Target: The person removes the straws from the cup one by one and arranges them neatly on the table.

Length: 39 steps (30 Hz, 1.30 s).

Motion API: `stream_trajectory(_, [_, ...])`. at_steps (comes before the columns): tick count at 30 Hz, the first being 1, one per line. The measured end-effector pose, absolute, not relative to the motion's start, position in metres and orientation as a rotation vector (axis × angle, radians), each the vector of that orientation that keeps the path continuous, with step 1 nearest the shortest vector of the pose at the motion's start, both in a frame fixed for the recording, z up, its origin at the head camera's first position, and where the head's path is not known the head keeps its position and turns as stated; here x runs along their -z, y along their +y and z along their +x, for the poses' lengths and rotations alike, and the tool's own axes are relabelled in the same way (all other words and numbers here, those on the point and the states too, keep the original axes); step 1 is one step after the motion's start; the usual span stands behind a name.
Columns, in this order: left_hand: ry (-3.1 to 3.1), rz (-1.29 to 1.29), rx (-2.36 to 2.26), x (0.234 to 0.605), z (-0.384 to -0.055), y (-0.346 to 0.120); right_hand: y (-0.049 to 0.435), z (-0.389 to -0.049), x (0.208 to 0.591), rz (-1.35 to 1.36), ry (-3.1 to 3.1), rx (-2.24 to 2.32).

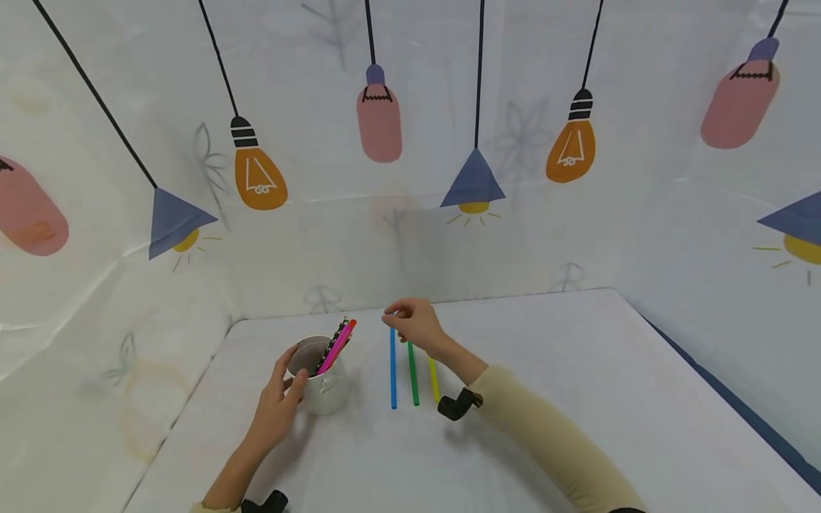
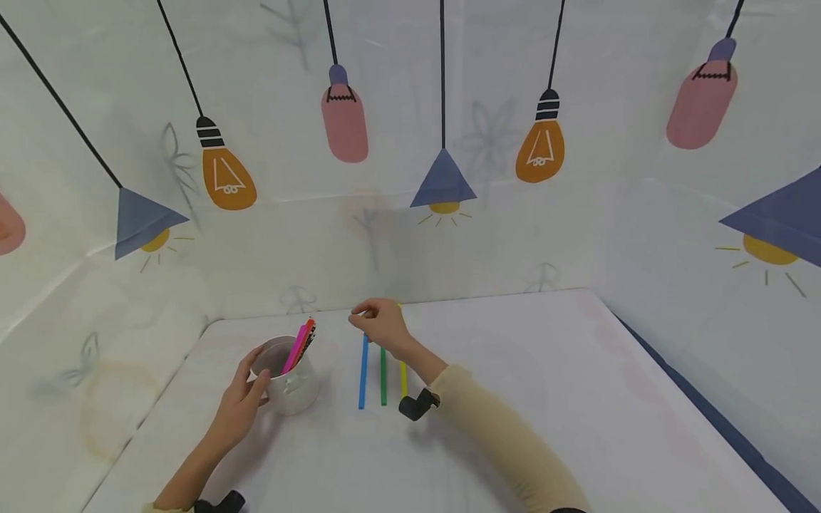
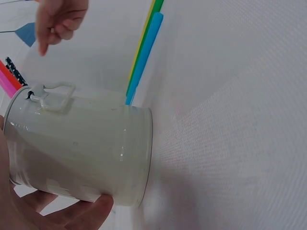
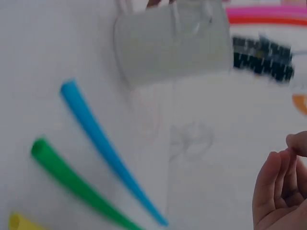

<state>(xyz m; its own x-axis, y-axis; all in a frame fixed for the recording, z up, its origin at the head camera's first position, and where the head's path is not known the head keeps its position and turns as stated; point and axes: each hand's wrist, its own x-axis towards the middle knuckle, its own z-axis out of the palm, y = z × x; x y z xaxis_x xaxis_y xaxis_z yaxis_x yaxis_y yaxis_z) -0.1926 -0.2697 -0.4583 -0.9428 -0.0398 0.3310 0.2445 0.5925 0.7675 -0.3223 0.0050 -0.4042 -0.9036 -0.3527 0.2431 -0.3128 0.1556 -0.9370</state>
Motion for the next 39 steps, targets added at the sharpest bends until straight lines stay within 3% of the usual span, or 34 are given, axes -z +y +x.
stream_trajectory(7, [-2.504,-0.19,1.269,0.454,-0.188,-0.267,-0.015,-0.287,0.388,-0.866,2.313,1.801])
stream_trajectory(19, [-2.507,-0.165,1.304,0.451,-0.186,-0.265,-0.038,-0.257,0.378,-1.131,2.343,1.751])
stream_trajectory(31, [-2.515,-0.162,1.313,0.452,-0.187,-0.265,-0.05,-0.245,0.379,-1.427,2.443,1.692])
stream_trajectory(39, [-2.512,-0.166,1.312,0.453,-0.187,-0.264,-0.057,-0.241,0.379,-1.433,2.443,1.742])
